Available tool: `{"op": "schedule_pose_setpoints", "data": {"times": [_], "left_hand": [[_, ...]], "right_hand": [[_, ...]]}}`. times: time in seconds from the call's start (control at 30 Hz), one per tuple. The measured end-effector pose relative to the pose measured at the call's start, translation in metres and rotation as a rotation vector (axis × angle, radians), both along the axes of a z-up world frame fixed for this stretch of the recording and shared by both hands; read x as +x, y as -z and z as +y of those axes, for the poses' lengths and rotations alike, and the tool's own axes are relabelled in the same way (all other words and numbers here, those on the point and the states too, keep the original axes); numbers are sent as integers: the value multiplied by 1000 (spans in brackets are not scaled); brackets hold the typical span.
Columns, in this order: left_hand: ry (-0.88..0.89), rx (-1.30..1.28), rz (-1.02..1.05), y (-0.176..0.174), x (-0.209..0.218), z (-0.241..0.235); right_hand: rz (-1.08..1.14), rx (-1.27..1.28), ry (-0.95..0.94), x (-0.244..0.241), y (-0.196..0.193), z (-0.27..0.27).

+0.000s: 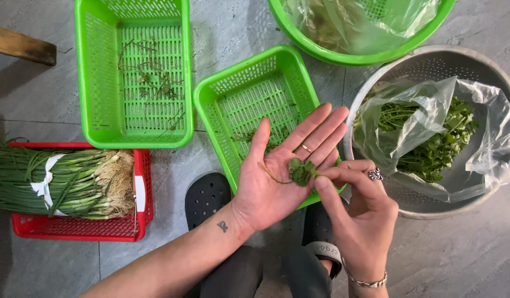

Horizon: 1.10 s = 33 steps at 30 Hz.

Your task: The person sits on the floor and sorts green leafy herbs by hand, picking them from a green basket, removing stems, and placing the leaves into a plastic bag inside a metal colander. Discarded stems are placed into a separate green basket.

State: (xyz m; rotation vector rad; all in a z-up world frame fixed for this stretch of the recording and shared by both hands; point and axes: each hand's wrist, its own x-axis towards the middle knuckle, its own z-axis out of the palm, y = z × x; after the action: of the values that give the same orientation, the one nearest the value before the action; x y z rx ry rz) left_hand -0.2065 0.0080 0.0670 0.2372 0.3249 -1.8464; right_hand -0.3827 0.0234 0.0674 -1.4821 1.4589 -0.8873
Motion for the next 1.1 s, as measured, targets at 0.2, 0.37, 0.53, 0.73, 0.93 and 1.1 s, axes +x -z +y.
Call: {"op": "schedule_pose_setpoints", "data": {"times": [0.2, 0.37, 0.53, 0.73, 0.93, 1.1], "left_hand": [[-17, -27, 39, 6, 2, 5], [-45, -68, 81, 12, 5, 6], [-98, -146, 160, 17, 9, 6], [-97, -206, 144, 14, 12, 3], [-95, -267, 55, 11, 17, 1], [-67, -240, -43, 4, 20, 0]], "right_hand": [[-371, 173, -1, -9, 8, -3], [-663, 284, 33, -14, 17, -11], [-403, 136, 100, -11, -12, -87], [121, -216, 113, 12, -31, -235], [149, -418, -20, 12, -49, -214], [229, -299, -197, 11, -60, -93]]}}
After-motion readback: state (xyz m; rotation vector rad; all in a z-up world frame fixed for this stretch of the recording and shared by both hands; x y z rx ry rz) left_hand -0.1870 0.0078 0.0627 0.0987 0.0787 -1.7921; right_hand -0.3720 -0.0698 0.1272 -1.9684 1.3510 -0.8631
